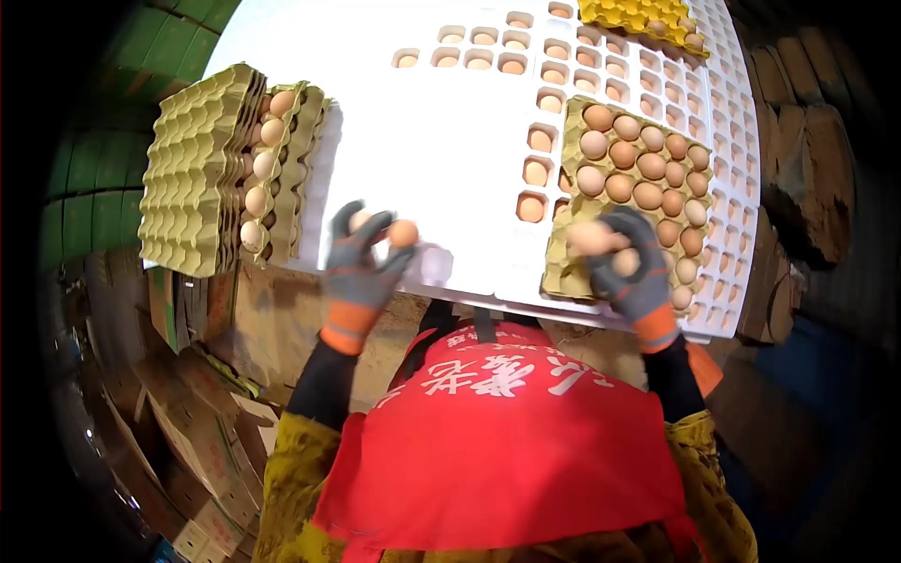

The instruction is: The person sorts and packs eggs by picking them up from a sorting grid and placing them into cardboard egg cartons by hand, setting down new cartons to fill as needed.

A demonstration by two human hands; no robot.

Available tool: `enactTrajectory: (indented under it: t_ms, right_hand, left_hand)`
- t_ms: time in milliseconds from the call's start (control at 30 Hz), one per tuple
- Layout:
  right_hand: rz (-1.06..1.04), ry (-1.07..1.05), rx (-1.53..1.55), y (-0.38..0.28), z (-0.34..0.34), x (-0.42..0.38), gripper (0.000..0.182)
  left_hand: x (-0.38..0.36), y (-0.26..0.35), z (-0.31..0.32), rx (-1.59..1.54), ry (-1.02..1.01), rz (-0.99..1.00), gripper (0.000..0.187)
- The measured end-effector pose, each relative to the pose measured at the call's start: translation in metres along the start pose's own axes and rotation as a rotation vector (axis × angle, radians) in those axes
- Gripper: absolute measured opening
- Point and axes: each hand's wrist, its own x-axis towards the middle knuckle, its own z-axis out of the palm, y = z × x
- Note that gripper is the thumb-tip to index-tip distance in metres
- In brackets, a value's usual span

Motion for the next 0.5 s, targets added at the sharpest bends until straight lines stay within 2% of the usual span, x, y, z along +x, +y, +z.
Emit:
enactTrajectory:
  t_ms: [33, 67, 100, 167, 200, 233, 333, 433, 500]
  right_hand:
    - [-0.067, -0.012, -0.019, -0.004, 0.028, -0.008, 0.042]
    - [-0.026, -0.134, 0.02, -0.034, 0.051, -0.009, 0.046]
    - [0.056, -0.234, -0.075, -0.042, 0.077, -0.016, 0.049]
    - [0.075, -0.318, -0.235, -0.063, 0.118, -0.019, 0.049]
    - [0.108, -0.294, -0.249, -0.062, 0.135, -0.022, 0.049]
    - [0.142, -0.271, -0.264, -0.06, 0.151, -0.026, 0.049]
    - [0.116, -0.169, -0.513, -0.055, 0.182, -0.032, 0.048]
    - [0.189, -0.096, -0.502, -0.053, 0.206, -0.039, 0.042]
    - [0.217, 0.023, -0.29, -0.052, 0.206, -0.047, 0.037]
  left_hand:
    - [-0.012, -0.024, -0.017, -0.01, -0.017, -0.104, 0.049]
    - [-0.023, -0.051, -0.025, -0.099, -0.077, -0.155, 0.049]
    - [-0.033, -0.072, -0.026, -0.189, -0.138, -0.212, 0.05]
    - [-0.03, -0.067, -0.036, -0.003, -0.208, -0.028, 0.05]
    - [-0.033, -0.074, -0.024, -0.108, -0.194, -0.022, 0.049]
    - [-0.035, -0.078, -0.017, -0.028, -0.163, 0.073, 0.048]
    - [-0.026, -0.067, 0.002, 0.175, -0.206, 0.117, 0.043]
    - [-0.016, -0.059, 0.003, 0.276, -0.418, 0.065, 0.043]
    - [-0.02, -0.064, -0.005, 0.273, -0.402, 0.092, 0.042]
